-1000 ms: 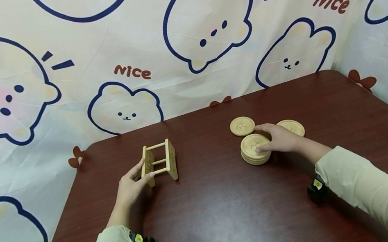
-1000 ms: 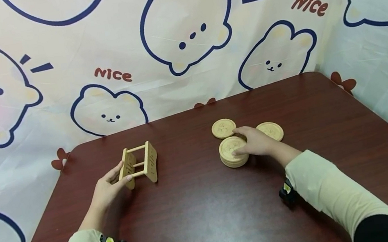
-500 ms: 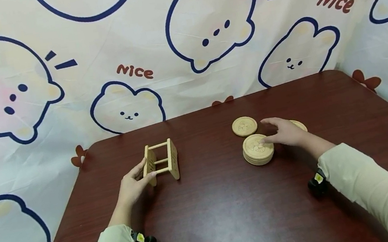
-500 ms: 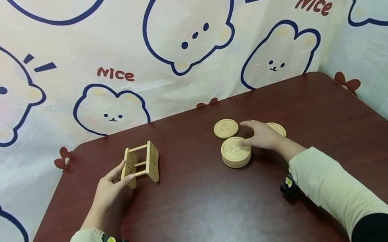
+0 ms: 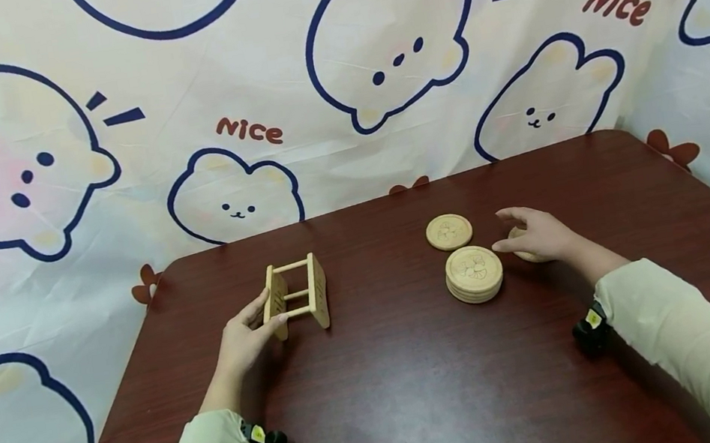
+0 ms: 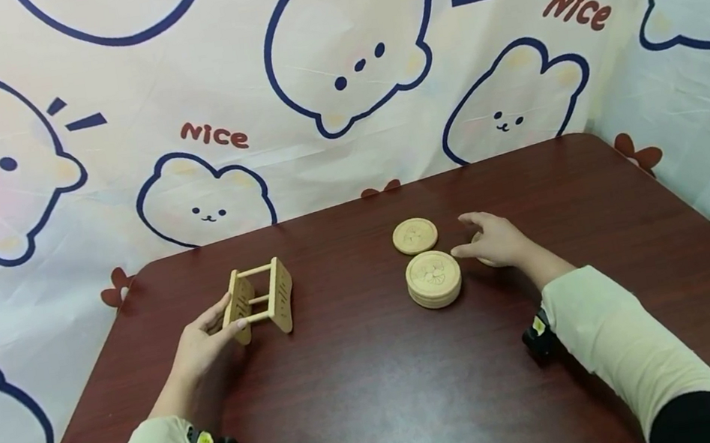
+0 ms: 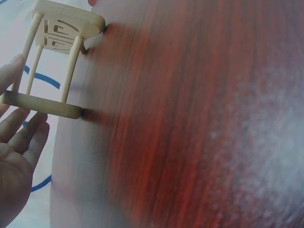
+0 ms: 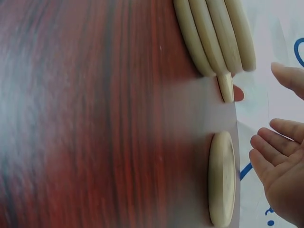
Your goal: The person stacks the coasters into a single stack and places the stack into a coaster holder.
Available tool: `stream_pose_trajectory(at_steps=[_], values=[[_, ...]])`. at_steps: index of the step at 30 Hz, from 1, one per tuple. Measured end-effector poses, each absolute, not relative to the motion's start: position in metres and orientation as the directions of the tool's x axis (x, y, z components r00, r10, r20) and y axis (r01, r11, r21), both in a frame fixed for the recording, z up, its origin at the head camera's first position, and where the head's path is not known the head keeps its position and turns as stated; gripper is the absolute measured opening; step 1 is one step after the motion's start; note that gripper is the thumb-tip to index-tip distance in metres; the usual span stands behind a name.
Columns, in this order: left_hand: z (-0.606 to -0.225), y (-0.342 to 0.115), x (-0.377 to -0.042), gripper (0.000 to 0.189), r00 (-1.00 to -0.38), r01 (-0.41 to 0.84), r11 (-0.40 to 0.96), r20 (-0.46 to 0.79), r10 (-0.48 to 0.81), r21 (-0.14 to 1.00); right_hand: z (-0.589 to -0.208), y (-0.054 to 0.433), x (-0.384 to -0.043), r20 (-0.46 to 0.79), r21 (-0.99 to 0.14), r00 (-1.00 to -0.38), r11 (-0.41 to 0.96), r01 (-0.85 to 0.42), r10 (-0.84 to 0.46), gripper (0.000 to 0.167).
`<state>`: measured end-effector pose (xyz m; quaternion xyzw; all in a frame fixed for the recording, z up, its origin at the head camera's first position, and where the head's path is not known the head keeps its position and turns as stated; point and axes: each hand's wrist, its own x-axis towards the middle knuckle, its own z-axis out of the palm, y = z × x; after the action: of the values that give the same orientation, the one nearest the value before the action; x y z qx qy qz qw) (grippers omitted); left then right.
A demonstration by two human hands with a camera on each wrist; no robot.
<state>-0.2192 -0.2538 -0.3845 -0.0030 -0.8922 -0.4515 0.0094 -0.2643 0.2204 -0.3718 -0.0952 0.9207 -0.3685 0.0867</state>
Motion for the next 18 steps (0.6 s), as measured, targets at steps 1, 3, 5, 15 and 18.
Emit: stream_pose_trajectory(at_steps=[1, 3, 5, 15, 18], values=[[-0.385, -0.254, -0.219, 0.071, -1.000, 0.015, 0.592, 0.021, -0.003, 0.806, -0.372, 0.222, -0.265, -0.087, -0.690, -0.967, 0.714, -0.113, -0.237, 0.072], [-0.385, -0.255, -0.220, 0.070, -1.000, 0.017, 0.596, 0.022, -0.003, 0.803, -0.372, 0.225, -0.265, -0.080, -0.686, -0.968, 0.718, -0.119, -0.237, 0.072], [-0.386, -0.255, -0.220, 0.070, -1.000, 0.019, 0.601, 0.024, -0.001, 0.799, -0.373, 0.228, -0.264, -0.076, -0.684, -0.969, 0.720, -0.121, -0.235, 0.072], [-0.385, -0.255, -0.219, 0.071, -1.000, 0.025, 0.601, 0.030, 0.001, 0.799, -0.383, 0.245, -0.264, -0.077, -0.651, -0.975, 0.751, -0.110, -0.210, 0.076], [-0.385, -0.255, -0.219, 0.072, -1.000, 0.021, 0.595, 0.026, 0.001, 0.803, -0.384, 0.250, -0.263, -0.074, -0.630, -0.974, 0.767, -0.120, -0.213, 0.076]])
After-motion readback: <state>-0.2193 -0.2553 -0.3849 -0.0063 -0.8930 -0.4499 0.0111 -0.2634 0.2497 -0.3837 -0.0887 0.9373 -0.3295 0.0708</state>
